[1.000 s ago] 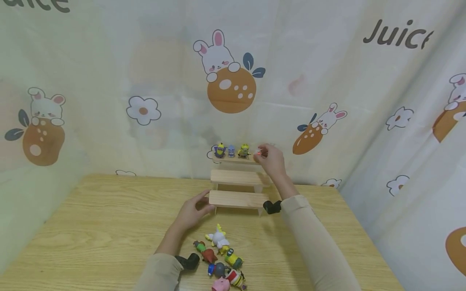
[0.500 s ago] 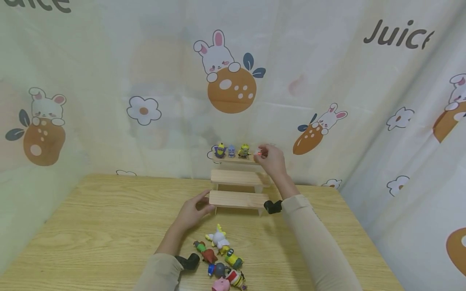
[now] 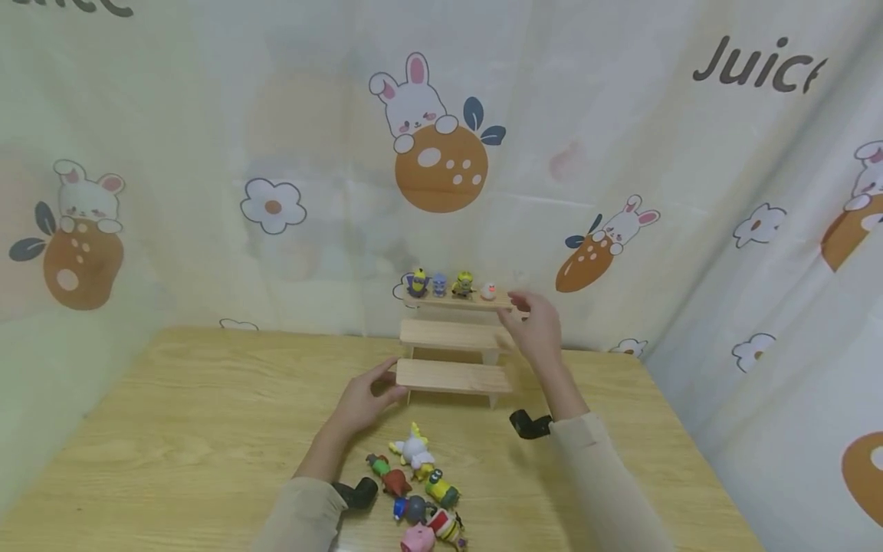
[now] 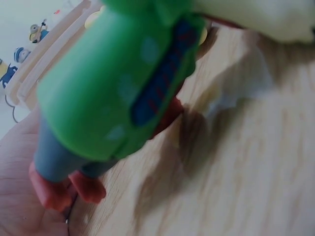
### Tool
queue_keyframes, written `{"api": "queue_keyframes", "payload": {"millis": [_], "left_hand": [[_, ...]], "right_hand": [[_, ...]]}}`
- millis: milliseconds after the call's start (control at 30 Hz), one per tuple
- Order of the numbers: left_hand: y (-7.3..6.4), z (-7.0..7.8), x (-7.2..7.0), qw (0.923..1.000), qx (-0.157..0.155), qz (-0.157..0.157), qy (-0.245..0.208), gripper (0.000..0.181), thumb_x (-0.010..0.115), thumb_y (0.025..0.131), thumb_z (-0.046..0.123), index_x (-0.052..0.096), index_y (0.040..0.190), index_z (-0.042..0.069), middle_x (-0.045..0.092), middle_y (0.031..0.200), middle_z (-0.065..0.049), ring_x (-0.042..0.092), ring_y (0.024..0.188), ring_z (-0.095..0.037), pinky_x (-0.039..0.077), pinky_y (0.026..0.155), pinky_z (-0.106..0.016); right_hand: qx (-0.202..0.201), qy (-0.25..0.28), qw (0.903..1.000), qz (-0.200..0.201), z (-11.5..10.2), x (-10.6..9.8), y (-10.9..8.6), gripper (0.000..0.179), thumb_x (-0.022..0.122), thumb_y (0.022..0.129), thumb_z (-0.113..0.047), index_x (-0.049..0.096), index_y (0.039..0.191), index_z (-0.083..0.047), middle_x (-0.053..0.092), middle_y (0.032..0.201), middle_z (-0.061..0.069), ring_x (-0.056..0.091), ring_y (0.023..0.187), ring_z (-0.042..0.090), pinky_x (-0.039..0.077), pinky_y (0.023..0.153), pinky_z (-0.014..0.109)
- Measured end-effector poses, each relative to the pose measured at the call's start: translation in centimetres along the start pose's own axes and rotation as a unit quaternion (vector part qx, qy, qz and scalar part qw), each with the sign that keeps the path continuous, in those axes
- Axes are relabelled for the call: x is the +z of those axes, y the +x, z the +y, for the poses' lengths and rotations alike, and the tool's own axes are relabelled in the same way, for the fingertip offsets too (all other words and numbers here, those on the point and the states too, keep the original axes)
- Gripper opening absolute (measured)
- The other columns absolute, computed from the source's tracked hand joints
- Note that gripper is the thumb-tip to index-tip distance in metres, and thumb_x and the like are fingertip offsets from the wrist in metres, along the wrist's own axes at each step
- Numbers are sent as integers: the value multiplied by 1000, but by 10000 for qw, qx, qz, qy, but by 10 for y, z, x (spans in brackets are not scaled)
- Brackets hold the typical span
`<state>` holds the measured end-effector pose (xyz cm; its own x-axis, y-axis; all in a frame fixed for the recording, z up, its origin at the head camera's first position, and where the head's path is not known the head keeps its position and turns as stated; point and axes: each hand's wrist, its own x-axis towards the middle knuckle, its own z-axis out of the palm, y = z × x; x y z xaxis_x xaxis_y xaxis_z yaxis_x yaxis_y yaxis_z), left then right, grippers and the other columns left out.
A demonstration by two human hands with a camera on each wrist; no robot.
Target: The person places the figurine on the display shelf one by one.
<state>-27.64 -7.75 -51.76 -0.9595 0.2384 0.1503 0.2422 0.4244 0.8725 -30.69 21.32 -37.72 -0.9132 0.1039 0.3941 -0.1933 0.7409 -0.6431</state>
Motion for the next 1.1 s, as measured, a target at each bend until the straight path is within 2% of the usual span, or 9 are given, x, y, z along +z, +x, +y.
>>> {"api": "queue_keyframes", "payload": {"millis": [200, 333, 667, 800, 867, 900, 967, 1033, 1100], "left_hand": [[1, -1, -1, 10000, -34, -14, 28, 70, 69, 82, 46, 43, 143, 23, 66, 121, -3, 52, 124, -29, 30, 111, -53], [1, -3, -1, 10000, -49, -17, 17, 69, 69, 83, 45, 43, 143, 24, 66, 120, -3, 53, 124, -28, 31, 111, -52], [4, -4, 0, 10000, -10, -58, 46, 69, 67, 83, 47, 42, 144, 24, 65, 122, -6, 51, 125, -30, 30, 111, -54], [4, -3, -1, 10000, -15, -69, 44, 69, 68, 84, 46, 42, 144, 25, 65, 122, -6, 51, 125, -29, 30, 112, -53], [3, -3, 0, 10000, -31, -64, 38, 68, 68, 84, 45, 43, 143, 25, 65, 121, -5, 52, 125, -29, 30, 112, -52], [2, -3, 0, 10000, -40, -55, 35, 68, 68, 84, 45, 43, 143, 25, 66, 121, -5, 52, 124, -28, 30, 112, -52], [2, -3, 0, 10000, -28, -45, 45, 67, 68, 84, 44, 43, 143, 24, 66, 120, -5, 52, 124, -28, 31, 111, -53], [2, -2, 0, 10000, -31, -52, 37, 68, 68, 84, 45, 43, 143, 24, 66, 120, -4, 53, 123, -28, 31, 111, -53], [2, -2, -1, 10000, -20, -63, 17, 68, 68, 84, 45, 42, 144, 25, 66, 120, -4, 53, 123, -28, 31, 110, -54]], "right_hand": [[109, 478, 9987, -119, -2, 4, -49, 31, 68, 88, -25, 67, 114, -8, 65, 114, 11, 60, 108, 27, 54, 86, 42], [108, 684, 9974, -192, -4, 10, -68, 27, 68, 88, -27, 69, 109, -9, 67, 111, 7, 62, 104, 23, 55, 82, 39], [8, 773, 9967, -265, -13, 9, -79, 23, 69, 87, -25, 71, 104, -9, 68, 105, 4, 64, 99, 19, 56, 77, 34], [-336, 420, 9942, -932, -19, 11, -84, 24, 69, 88, -24, 69, 107, -10, 69, 105, 4, 65, 95, 18, 57, 76, 30], [-609, 136, 9857, -1565, -25, 13, -89, 24, 69, 88, -24, 69, 109, -11, 69, 104, 3, 66, 92, 16, 57, 77, 29], [-786, 8, 9773, -1970, -27, 16, -92, 25, 68, 88, -24, 68, 110, -12, 70, 105, 3, 66, 92, 15, 56, 76, 28], [-1144, -266, 9536, -2773, -35, 20, -99, 27, 68, 89, -25, 67, 112, -11, 69, 107, 4, 66, 92, 16, 56, 77, 29], [-1387, -449, 9250, -3510, -43, 24, -107, 31, 67, 89, -26, 66, 116, -11, 69, 109, 5, 66, 93, 17, 55, 78, 28], [-1632, -649, 9000, -3990, -51, 28, -114, 34, 67, 89, -28, 64, 118, -11, 69, 109, 5, 66, 93, 18, 54, 77, 27]]}}
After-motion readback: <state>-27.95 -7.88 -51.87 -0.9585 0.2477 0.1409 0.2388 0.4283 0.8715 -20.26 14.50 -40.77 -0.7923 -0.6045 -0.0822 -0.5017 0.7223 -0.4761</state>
